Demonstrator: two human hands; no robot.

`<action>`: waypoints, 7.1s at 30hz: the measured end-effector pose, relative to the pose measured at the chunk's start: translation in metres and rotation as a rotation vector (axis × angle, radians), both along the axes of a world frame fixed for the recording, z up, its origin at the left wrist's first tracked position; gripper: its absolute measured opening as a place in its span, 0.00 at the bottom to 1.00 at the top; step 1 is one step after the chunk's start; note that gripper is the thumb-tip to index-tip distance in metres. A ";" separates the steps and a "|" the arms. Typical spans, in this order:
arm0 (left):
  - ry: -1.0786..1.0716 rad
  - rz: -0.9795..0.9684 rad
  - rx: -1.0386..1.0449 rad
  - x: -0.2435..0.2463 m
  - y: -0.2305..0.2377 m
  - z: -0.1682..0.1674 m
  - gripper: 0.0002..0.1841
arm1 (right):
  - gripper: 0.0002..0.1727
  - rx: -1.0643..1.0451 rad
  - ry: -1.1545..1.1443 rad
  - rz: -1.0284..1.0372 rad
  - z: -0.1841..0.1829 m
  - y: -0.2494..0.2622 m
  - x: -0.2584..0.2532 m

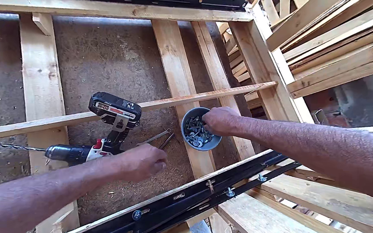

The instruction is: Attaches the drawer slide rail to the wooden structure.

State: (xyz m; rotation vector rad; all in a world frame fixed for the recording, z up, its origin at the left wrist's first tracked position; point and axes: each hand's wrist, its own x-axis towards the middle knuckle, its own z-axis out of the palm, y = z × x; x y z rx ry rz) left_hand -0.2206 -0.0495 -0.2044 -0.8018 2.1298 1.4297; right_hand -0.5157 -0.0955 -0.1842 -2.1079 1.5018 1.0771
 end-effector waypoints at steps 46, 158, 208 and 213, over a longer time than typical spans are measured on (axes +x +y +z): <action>0.259 0.992 0.960 -0.024 0.092 -0.069 0.09 | 0.03 0.444 -0.665 0.208 -0.023 0.090 0.097; 0.159 0.248 1.030 -0.026 0.067 -0.067 0.13 | 0.09 -0.080 -0.274 0.306 0.001 0.013 -0.011; 0.287 0.327 1.067 -0.019 0.080 -0.076 0.11 | 0.13 0.631 -0.658 0.015 -0.005 0.098 0.067; 0.269 0.327 1.024 -0.020 0.079 -0.072 0.09 | 0.12 0.578 -0.620 0.067 -0.006 0.109 0.069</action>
